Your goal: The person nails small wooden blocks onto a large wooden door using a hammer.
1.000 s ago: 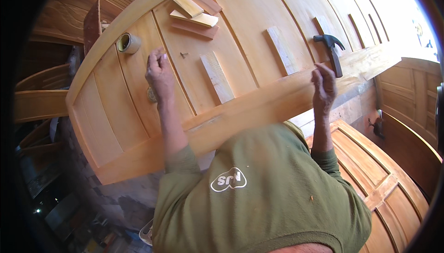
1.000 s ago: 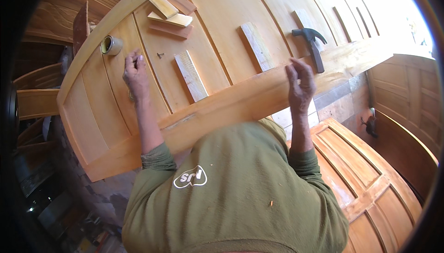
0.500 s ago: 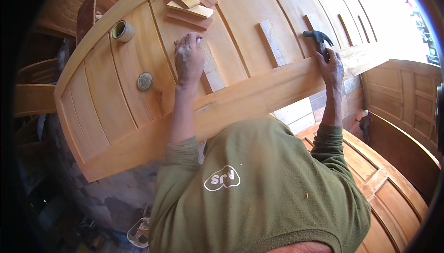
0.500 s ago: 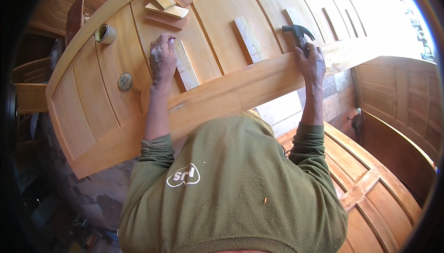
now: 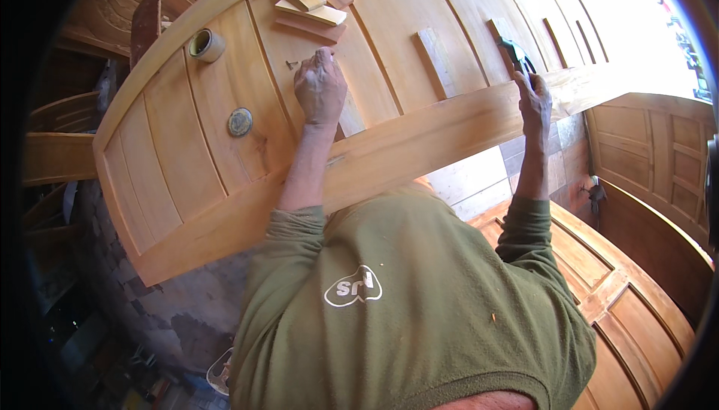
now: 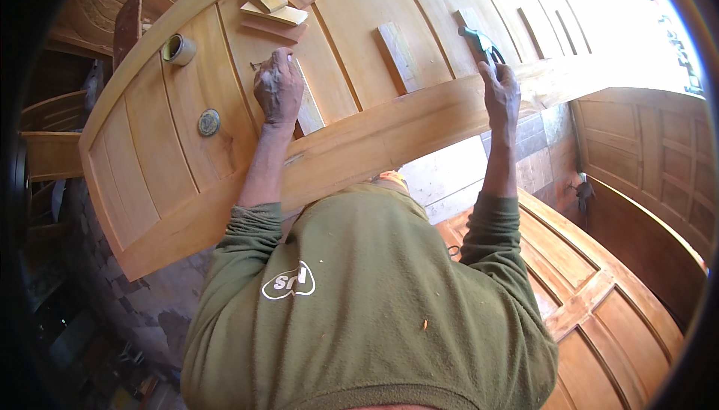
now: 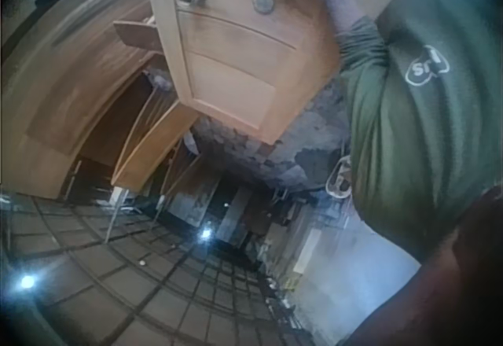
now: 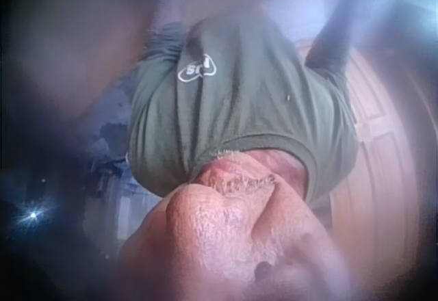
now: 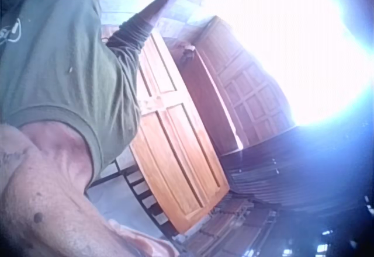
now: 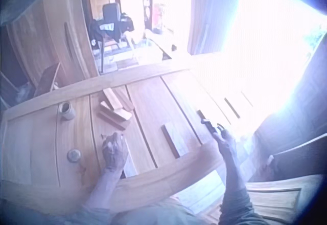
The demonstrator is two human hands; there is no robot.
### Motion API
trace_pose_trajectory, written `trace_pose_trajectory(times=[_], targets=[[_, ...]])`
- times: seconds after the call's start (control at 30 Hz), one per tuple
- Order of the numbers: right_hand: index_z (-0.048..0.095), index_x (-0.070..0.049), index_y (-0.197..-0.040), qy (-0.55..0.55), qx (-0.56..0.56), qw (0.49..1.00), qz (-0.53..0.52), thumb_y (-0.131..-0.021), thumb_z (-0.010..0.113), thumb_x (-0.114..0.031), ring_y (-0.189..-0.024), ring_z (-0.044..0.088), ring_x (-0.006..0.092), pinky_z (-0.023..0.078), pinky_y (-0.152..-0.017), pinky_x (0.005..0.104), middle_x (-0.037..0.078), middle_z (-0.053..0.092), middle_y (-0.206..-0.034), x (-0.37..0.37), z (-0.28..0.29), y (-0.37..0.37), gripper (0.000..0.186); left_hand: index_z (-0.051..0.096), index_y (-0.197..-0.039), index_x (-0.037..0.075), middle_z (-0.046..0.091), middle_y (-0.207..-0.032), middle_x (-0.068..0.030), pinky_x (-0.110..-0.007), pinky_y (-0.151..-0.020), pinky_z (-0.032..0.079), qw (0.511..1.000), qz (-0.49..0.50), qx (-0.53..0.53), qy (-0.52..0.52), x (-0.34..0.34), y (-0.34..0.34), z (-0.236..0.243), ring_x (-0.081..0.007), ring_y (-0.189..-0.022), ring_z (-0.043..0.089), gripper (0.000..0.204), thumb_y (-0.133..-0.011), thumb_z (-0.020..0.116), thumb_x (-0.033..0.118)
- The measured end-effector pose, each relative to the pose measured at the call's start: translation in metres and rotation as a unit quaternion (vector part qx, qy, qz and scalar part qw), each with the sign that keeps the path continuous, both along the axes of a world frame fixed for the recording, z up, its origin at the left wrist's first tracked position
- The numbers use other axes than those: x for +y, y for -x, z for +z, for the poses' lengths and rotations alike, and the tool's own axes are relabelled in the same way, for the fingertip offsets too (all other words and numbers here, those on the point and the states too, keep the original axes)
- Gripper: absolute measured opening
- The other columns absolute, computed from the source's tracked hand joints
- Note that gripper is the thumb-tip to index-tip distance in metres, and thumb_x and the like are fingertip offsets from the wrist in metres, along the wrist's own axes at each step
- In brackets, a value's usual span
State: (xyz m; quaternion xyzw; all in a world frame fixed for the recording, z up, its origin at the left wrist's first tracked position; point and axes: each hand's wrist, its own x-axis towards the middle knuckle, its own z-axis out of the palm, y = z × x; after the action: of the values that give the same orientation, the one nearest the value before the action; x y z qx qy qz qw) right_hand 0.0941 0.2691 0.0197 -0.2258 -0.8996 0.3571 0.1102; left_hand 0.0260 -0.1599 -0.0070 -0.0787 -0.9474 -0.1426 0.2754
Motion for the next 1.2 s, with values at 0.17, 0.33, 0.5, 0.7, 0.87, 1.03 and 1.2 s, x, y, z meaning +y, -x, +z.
trace_pose_trajectory(times=[0.17, 0.33, 0.5, 0.7, 0.87, 1.03, 1.2], targets=[[0.062, -0.003, -0.128, 0.307, 0.239, 0.921, 0.013, -0.103, 0.072, -0.019, -0.069, 0.054, 0.0079, 0.043, -0.061, 0.0240, 0.001, 0.061, -0.088, -0.093, 0.024, -0.038, 0.031, 0.062, -0.110, 0.012, 0.073, -0.090, -0.0112, -0.046, -0.081, 0.056, 1.000, -0.023, 0.017, 0.013, -0.006, 0.004, -0.001, -0.0311, -0.088, 0.072, 0.011, -0.099, 0.066, 0.010], [0.063, -0.006, -0.128, 0.489, 0.102, 0.863, 0.073, -0.105, 0.065, -0.011, -0.051, 0.048, 0.0058, 0.036, -0.045, 0.0228, -0.003, 0.058, -0.077, -0.156, 0.009, -0.065, 0.023, 0.068, -0.108, 0.013, 0.076, -0.093, -0.0078, -0.044, -0.099, 0.053, 0.998, -0.020, -0.029, -0.050, -0.021, 0.008, 0.001, -0.0291, -0.099, 0.071, 0.009, -0.100, 0.065, 0.012], [0.066, -0.009, -0.128, 0.451, 0.039, 0.889, 0.073, -0.102, 0.071, -0.014, -0.070, 0.054, 0.0024, 0.041, -0.060, 0.0217, -0.007, 0.061, -0.089, -0.173, -0.010, -0.077, 0.027, 0.079, -0.105, 0.008, 0.077, -0.095, -0.0122, -0.037, -0.092, 0.057, 0.970, -0.058, 0.008, -0.234, -0.029, -0.028, 0.031, -0.0265, -0.091, 0.074, 0.009, -0.099, 0.076, 0.013], [0.063, -0.005, -0.130, 0.419, 0.026, 0.905, 0.071, -0.101, 0.074, -0.016, -0.060, 0.049, 0.0033, 0.036, -0.053, 0.0221, -0.007, 0.056, -0.079, -0.177, -0.003, -0.070, 0.033, 0.080, -0.109, 0.004, 0.079, -0.100, -0.0041, -0.029, -0.083, 0.057, 0.890, -0.058, -0.173, -0.418, -0.033, -0.076, 0.010, -0.0104, -0.092, 0.071, 0.012, -0.099, 0.078, 0.010], [0.062, -0.006, -0.131, 0.436, 0.042, 0.896, 0.076, -0.101, 0.075, -0.019, -0.064, 0.050, 0.0034, 0.037, -0.056, 0.0221, -0.007, 0.056, -0.083, -0.174, -0.014, -0.070, 0.035, 0.081, -0.108, 0.003, 0.079, -0.099, -0.0057, -0.029, -0.084, 0.058, 0.881, -0.068, -0.182, -0.431, -0.029, -0.079, 0.000, -0.0116, -0.091, 0.072, 0.012, -0.097, 0.079, 0.009], [0.063, -0.006, -0.131, 0.410, 0.027, 0.908, 0.077, -0.100, 0.076, -0.020, -0.065, 0.050, 0.0029, 0.038, -0.057, 0.0216, -0.008, 0.057, -0.085, -0.174, -0.014, -0.070, 0.036, 0.081, -0.107, 0.005, 0.078, -0.099, -0.0083, -0.030, -0.082, 0.059, 0.902, -0.083, -0.150, -0.397, -0.029, -0.079, 0.001, -0.0146, -0.089, 0.074, 0.012, -0.095, 0.080, 0.008], [0.064, -0.005, -0.131, 0.402, 0.021, 0.912, 0.079, -0.100, 0.077, -0.021, -0.065, 0.049, 0.0025, 0.038, -0.057, 0.0213, -0.008, 0.056, -0.084, -0.175, -0.012, -0.070, 0.037, 0.082, -0.106, 0.007, 0.077, -0.097, -0.0089, -0.031, -0.079, 0.059, 0.914, -0.087, -0.145, -0.368, -0.032, -0.081, 0.000, -0.0158, -0.087, 0.074, 0.012, -0.094, 0.081, 0.009]])
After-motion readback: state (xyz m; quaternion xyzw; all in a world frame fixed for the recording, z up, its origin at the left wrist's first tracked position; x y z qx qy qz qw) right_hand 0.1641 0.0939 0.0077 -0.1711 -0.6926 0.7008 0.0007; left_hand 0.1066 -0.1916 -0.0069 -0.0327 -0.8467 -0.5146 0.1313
